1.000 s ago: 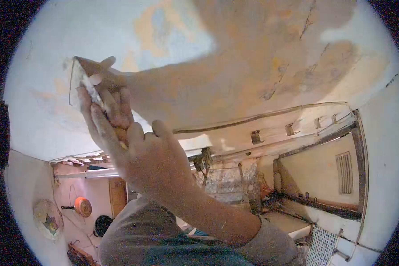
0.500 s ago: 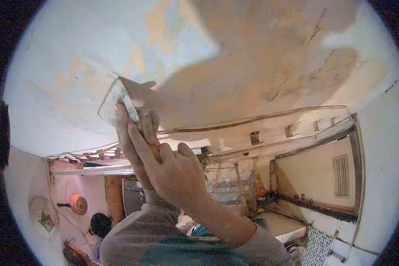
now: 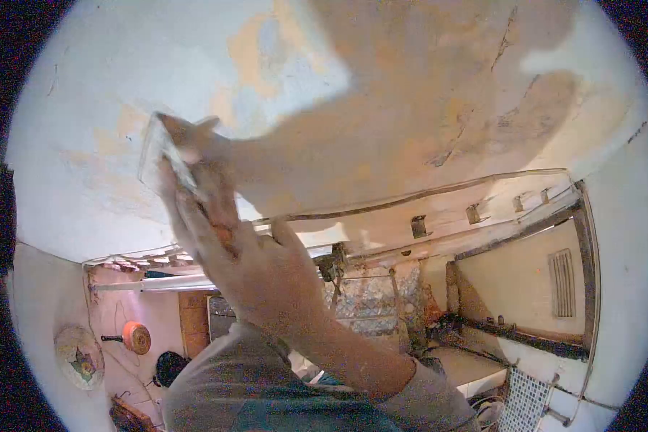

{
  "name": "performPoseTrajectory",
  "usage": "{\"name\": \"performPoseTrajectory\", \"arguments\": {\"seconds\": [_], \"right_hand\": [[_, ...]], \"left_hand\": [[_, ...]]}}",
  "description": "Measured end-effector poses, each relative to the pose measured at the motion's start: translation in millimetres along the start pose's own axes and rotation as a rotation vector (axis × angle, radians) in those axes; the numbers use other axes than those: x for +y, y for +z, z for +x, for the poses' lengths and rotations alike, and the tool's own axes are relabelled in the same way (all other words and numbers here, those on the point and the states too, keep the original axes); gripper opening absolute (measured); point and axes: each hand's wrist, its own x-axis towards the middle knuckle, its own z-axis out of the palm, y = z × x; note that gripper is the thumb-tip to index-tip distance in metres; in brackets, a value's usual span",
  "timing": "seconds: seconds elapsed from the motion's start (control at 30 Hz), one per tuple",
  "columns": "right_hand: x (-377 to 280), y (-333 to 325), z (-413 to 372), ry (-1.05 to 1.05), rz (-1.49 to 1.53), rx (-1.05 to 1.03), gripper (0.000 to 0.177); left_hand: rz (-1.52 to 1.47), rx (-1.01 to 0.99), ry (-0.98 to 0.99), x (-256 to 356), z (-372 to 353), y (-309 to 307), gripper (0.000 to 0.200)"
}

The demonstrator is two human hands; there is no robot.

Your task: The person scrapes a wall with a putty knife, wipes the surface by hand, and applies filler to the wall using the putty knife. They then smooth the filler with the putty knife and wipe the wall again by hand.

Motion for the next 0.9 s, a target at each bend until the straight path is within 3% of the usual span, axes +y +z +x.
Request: {"name": "performPoseTrajectory", "arguments": {"seconds": [0.07, 0.2, 0.4, 0.57, 0.67, 0.77, 0.83, 0.9], "right_hand": [[4.3, -0.2, -21.1, 0.043, 0.013, -0.058, 0.06], [9.1, 5.0, -43.8, 0.126, 0.026, -0.154, 0.062], [0.4, -9.0, 3.6, 0.066, 0.046, -0.091, 0.063], [-15.0, -36.7, 54.7, -0.081, 0.139, -0.082, 0.065], [-18.3, -40.2, 46.3, 0.012, 0.087, -0.089, 0.06], [0.9, -27.0, 6.7, 0.043, 0.085, -0.071, 0.057], [13.3, -29.2, -30.9, 0.131, 0.076, -0.088, 0.056], [26.0, -43.2, -72.1, 0.263, 0.148, -0.169, 0.056]], "left_hand": [[-0.008, -0.217, -0.087, -17.5, -5.0, -18.7, 0.041], [-0.084, -0.232, -0.171, -39.4, -7.1, -39.9, 0.035], [-0.034, -0.131, -0.016, -2.3, 5.4, 1.5, 0.036], [-0.081, -0.288, 0.118, 24.7, 28.4, 19.4, 0.042], [-0.191, -0.378, 0.175, 27.8, 32.4, 23.9, 0.043], [-0.065, -0.126, -0.116, 18.8, -13.4, 29.4, 0.043], [-0.359, -0.772, -0.183, -46.8, 0.2, -48.4, 0.044], [0.135, -0.593, -0.548, -49.7, -40.0, -53.8, 0.043]]}}
